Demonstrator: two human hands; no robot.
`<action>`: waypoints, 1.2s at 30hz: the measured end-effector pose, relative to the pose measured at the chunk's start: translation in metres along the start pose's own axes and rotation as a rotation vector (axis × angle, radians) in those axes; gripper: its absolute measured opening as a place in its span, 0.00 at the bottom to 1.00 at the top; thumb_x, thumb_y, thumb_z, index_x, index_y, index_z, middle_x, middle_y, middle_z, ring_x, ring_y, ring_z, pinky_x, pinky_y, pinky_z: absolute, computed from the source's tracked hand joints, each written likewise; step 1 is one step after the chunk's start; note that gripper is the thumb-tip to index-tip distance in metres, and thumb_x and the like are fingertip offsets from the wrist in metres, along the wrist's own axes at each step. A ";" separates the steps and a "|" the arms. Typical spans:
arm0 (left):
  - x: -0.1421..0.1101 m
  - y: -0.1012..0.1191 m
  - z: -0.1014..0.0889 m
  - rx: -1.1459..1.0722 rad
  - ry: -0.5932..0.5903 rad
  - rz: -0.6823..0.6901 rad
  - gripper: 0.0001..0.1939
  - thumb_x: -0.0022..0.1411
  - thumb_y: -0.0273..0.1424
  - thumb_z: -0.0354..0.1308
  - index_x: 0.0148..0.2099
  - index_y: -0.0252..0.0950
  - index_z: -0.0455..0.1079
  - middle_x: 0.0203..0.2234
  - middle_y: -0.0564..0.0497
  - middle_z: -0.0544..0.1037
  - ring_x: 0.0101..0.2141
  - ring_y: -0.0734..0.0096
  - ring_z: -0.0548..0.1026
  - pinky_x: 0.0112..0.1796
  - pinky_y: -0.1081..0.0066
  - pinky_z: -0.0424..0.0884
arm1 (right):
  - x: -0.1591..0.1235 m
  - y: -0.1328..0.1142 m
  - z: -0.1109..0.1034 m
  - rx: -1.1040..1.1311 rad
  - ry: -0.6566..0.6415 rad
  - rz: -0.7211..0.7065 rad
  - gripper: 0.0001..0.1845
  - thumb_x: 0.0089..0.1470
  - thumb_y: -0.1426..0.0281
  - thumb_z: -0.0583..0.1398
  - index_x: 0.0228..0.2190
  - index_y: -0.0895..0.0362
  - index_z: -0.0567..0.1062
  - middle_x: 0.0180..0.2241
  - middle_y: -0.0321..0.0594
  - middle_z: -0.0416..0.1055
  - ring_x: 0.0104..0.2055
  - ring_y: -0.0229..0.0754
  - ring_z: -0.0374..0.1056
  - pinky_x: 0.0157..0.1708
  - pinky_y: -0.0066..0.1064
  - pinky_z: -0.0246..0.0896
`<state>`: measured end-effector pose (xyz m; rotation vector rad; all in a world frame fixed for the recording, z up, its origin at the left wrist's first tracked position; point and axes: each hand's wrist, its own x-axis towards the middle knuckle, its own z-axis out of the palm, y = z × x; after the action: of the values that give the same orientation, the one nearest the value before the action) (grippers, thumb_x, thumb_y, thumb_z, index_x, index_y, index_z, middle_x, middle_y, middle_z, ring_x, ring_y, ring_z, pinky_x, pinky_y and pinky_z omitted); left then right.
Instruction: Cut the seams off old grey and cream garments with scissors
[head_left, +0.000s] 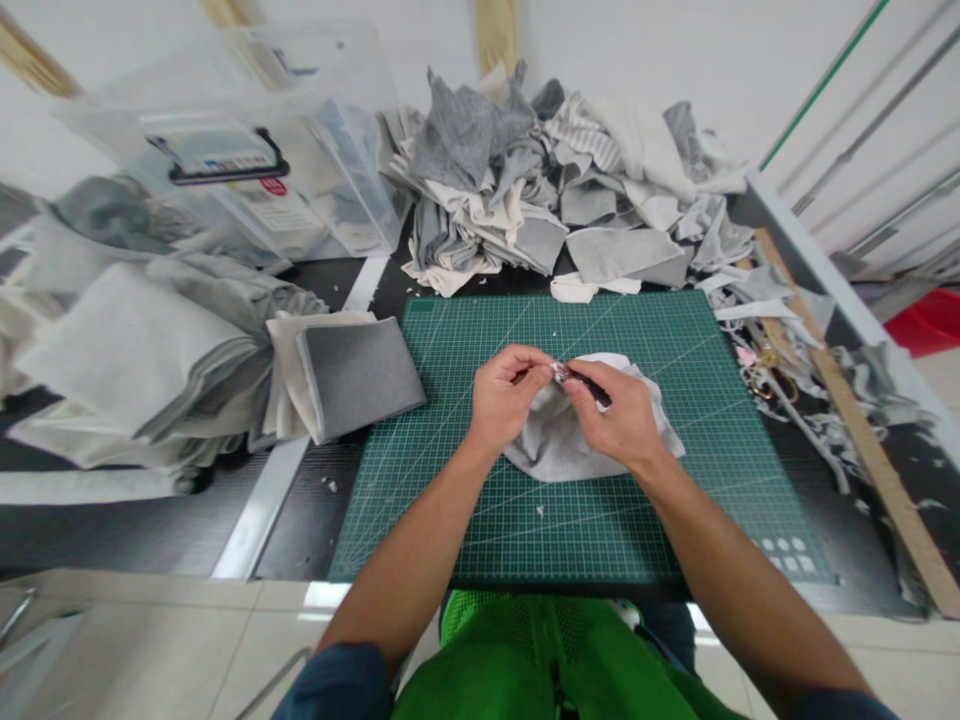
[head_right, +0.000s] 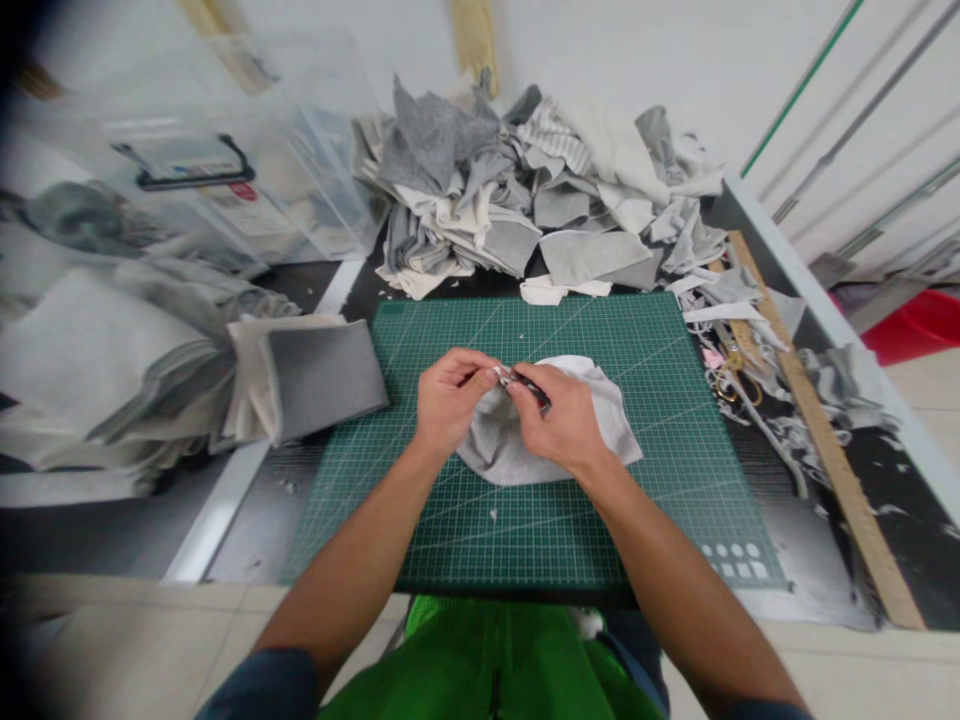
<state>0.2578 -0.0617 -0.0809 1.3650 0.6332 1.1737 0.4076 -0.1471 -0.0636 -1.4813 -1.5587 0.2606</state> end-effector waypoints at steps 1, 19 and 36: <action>0.000 0.000 0.000 0.013 0.011 -0.003 0.08 0.59 0.35 0.70 0.38 0.37 0.77 0.32 0.50 0.82 0.33 0.72 0.79 0.38 0.70 0.74 | 0.000 0.000 0.000 0.001 -0.006 -0.010 0.13 0.64 0.63 0.59 0.45 0.53 0.79 0.40 0.43 0.82 0.37 0.46 0.76 0.37 0.39 0.70; -0.003 0.007 0.005 -0.023 0.057 -0.043 0.14 0.55 0.35 0.73 0.39 0.37 0.72 0.32 0.51 0.83 0.34 0.71 0.82 0.38 0.69 0.78 | 0.003 -0.002 -0.001 0.019 -0.002 -0.063 0.12 0.63 0.63 0.60 0.46 0.52 0.79 0.39 0.43 0.80 0.37 0.46 0.73 0.39 0.41 0.69; -0.005 0.008 0.006 -0.006 0.067 -0.073 0.15 0.55 0.33 0.72 0.39 0.38 0.69 0.33 0.51 0.84 0.34 0.69 0.83 0.37 0.70 0.78 | 0.001 -0.001 0.004 0.028 0.039 -0.059 0.13 0.65 0.64 0.59 0.46 0.51 0.80 0.39 0.42 0.81 0.41 0.47 0.75 0.44 0.44 0.71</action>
<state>0.2598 -0.0701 -0.0739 1.2910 0.7210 1.1654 0.4043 -0.1447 -0.0650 -1.4086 -1.5585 0.2173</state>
